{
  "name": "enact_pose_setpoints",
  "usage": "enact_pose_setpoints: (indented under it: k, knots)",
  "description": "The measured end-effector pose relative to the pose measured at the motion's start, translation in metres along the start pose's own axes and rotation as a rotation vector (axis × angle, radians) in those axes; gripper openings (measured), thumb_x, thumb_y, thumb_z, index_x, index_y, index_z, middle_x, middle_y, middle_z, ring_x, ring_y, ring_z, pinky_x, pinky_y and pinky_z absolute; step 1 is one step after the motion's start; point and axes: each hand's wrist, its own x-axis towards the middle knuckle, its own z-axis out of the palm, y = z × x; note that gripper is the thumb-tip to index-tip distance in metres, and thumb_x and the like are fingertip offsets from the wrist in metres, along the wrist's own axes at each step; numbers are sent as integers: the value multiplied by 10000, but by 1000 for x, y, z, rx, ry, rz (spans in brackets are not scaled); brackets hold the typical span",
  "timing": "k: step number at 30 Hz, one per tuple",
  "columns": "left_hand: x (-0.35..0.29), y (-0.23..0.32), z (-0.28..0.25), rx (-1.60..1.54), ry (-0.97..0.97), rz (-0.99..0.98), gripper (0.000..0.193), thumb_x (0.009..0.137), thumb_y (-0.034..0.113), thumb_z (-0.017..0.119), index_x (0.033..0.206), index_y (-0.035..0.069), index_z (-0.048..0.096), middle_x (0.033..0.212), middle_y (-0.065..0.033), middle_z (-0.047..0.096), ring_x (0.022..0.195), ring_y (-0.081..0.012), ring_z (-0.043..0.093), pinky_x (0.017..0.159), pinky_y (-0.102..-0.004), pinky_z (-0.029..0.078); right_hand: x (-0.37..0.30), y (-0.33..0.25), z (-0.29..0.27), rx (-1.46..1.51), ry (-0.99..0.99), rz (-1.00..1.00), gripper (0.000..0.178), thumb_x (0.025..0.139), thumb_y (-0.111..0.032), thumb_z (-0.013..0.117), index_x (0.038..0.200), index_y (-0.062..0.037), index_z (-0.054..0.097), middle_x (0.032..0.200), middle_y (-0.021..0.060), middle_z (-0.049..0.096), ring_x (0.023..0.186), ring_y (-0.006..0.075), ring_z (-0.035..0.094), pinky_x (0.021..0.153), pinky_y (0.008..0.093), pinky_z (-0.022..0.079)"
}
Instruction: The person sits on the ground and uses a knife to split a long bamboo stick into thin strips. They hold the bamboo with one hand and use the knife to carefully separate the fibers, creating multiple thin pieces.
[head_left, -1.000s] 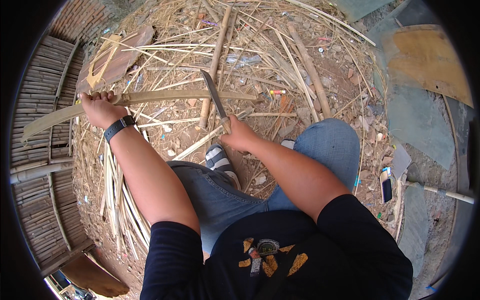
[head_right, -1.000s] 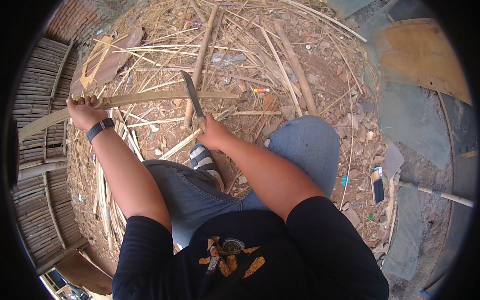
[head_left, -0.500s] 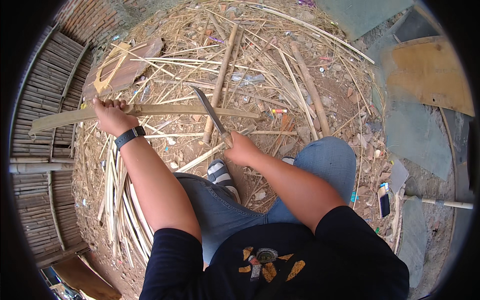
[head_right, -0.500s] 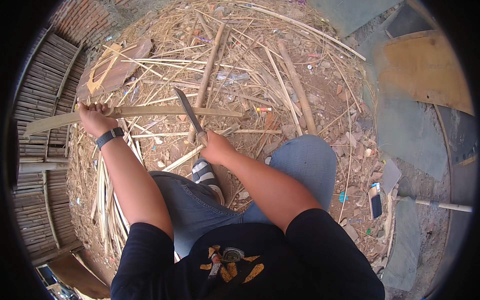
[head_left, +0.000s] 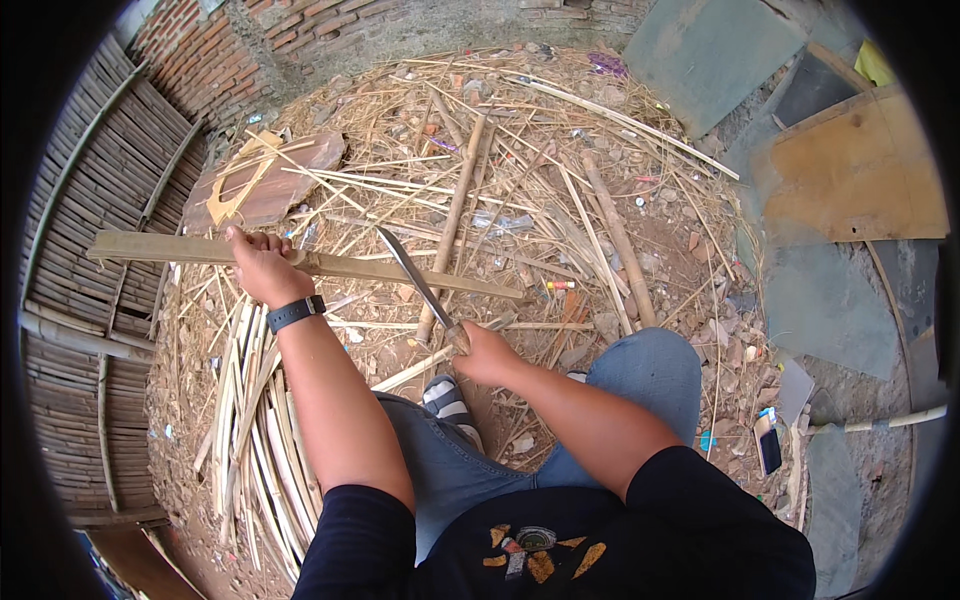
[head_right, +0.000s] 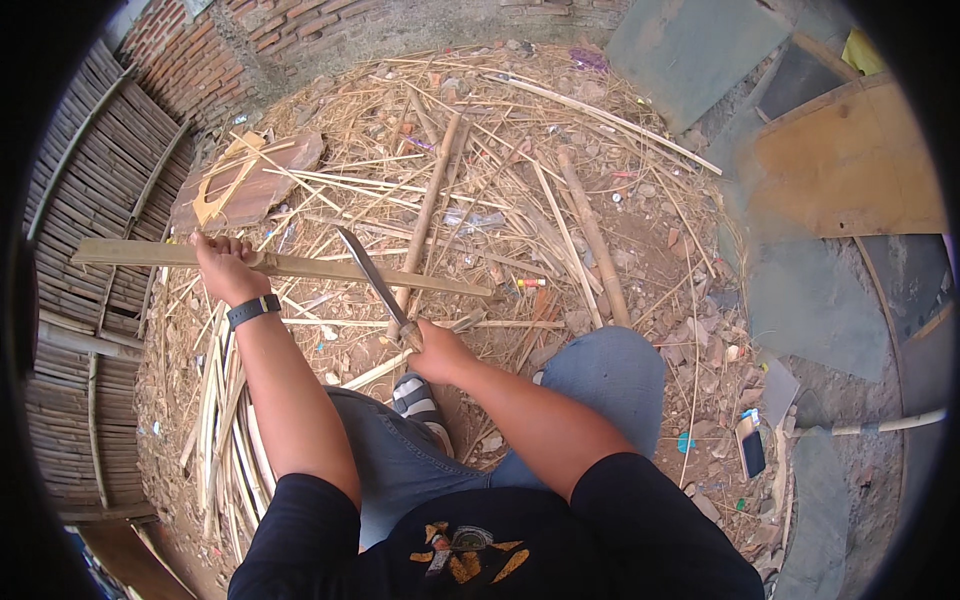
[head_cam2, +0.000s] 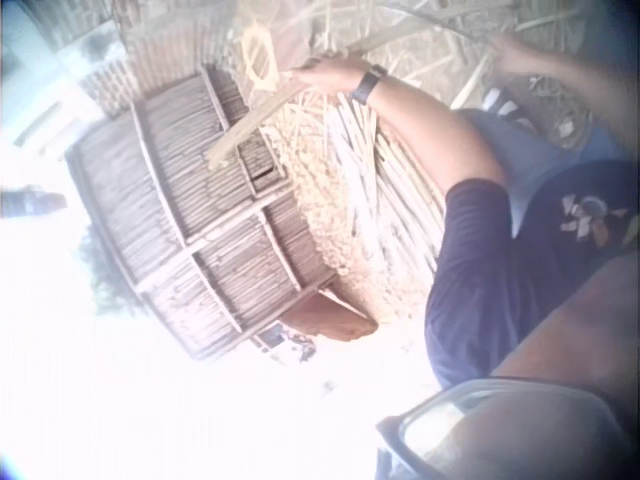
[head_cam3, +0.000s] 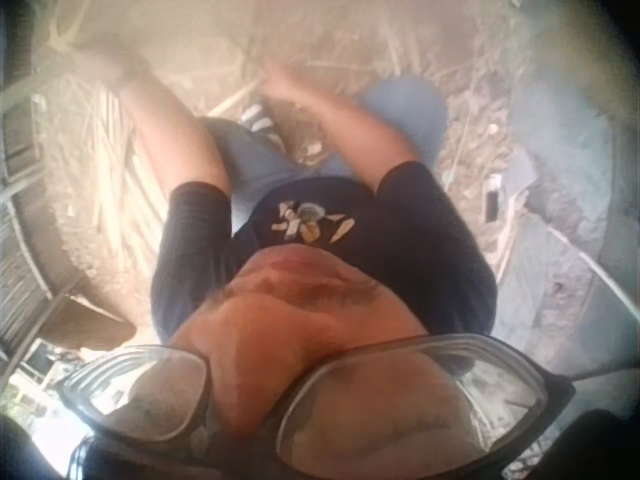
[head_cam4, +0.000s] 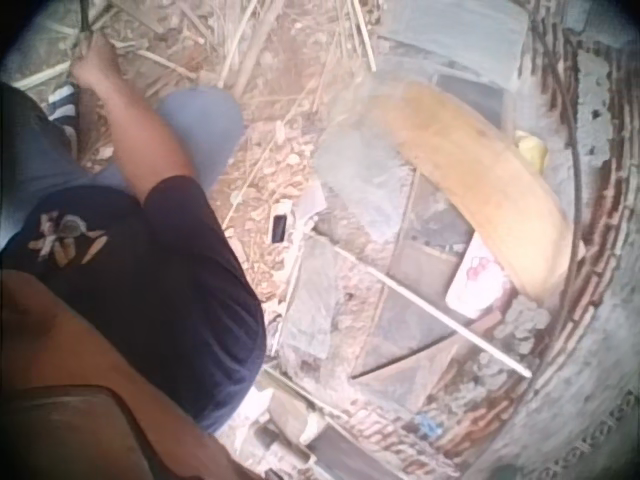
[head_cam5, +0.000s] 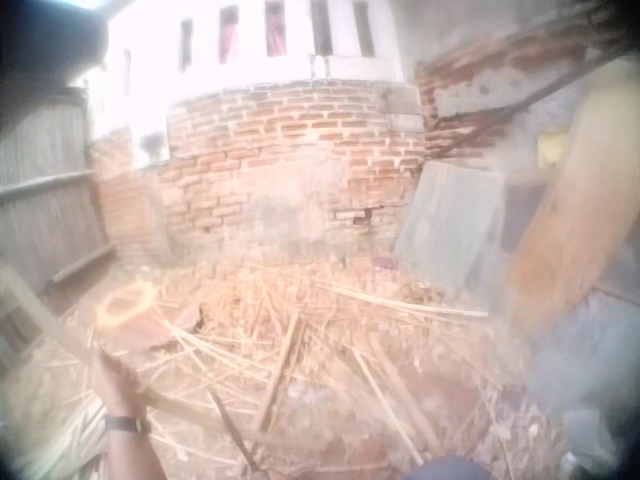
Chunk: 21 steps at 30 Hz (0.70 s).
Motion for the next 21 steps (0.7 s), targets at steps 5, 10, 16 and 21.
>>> enact_pose_setpoints:
  k: [5,10,16,21]
  knots:
    - [4,-5,-7,-34,1,-14,340,972,328,571,746,138,404,620,28,357,518,-93,324,459,-259,275,8,20,3,33,91,76,464,753,-196,669,1154,-7,533,930,235,651,900,389,646,774,437,503]
    - [4,0,-6,-21,22,-23,363,970,344,569,726,138,396,609,29,351,518,-93,321,459,-255,268,-1,2,2,33,13,-16,542,741,-206,684,1216,0,524,969,242,656,932,383,647,790,440,502]
    - [-1,-2,-3,-8,17,-12,379,969,350,567,710,141,386,589,29,334,509,-98,314,454,-256,265,7,20,9,47,108,-24,499,729,-199,697,1163,-2,552,957,232,659,910,378,649,779,435,505]
    - [6,-1,-6,-7,43,-9,384,972,349,567,708,141,380,587,27,327,510,-101,314,452,-254,265,7,16,7,-18,67,-32,530,730,-192,700,1204,-6,552,989,230,662,917,371,652,786,429,511]
